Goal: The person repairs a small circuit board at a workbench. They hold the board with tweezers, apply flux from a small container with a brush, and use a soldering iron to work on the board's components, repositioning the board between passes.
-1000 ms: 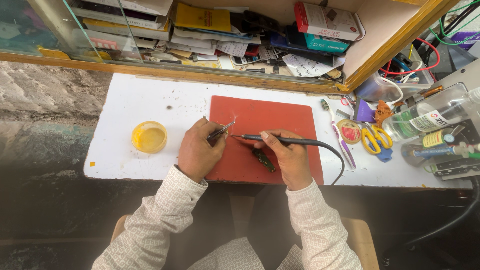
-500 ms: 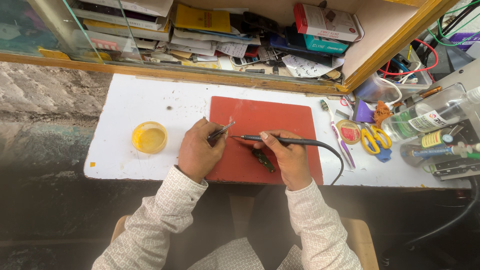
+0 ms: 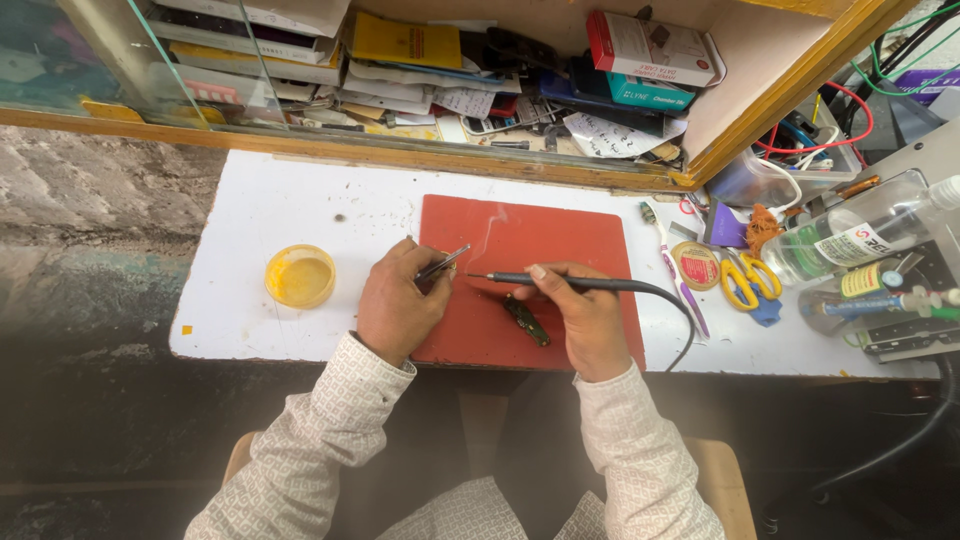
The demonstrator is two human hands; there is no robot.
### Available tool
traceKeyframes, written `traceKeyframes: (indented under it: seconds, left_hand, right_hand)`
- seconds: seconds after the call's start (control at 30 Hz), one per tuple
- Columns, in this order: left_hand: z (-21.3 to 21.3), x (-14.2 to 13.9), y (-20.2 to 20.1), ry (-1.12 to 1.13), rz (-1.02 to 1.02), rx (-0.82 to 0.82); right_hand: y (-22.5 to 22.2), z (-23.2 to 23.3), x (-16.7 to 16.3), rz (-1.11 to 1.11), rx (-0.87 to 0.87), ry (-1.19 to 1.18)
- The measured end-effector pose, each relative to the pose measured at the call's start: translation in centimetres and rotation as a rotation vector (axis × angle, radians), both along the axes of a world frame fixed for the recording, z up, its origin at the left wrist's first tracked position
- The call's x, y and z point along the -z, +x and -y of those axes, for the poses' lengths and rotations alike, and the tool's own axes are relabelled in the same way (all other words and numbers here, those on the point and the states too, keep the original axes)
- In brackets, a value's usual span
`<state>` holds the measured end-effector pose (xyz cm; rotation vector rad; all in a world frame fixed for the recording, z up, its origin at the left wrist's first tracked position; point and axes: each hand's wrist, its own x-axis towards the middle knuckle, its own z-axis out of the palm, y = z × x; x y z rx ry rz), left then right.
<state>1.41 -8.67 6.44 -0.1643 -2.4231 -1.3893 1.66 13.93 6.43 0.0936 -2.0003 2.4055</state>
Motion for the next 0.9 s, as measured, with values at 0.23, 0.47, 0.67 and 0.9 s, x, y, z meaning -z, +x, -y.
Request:
traceKeyframes:
  seconds: [0.23, 0.47, 0.67, 0.9]
  left_hand:
    - [0.0, -0.1, 0.1, 0.011, -0.006, 0.011]
    - [0.1, 0.1, 0.0, 0.017, -0.016, 0.014]
    - [0.1, 0.1, -0.1, 0.021, -0.009, 0.013]
    - [0.1, 0.1, -0.1, 0.014, -0.012, 0.014]
  right_hand:
    - [-0.5, -1.8, 0.4, 0.065, 0.001, -0.193]
    - [-1.3, -3.0, 1.2, 0.083, -0.055, -0.272]
    - [-0.9, -2.1, 1.1, -0.049, -0.009, -0.149]
    - [0.1, -3.0, 1.1, 0.082, -0.013, -0.307]
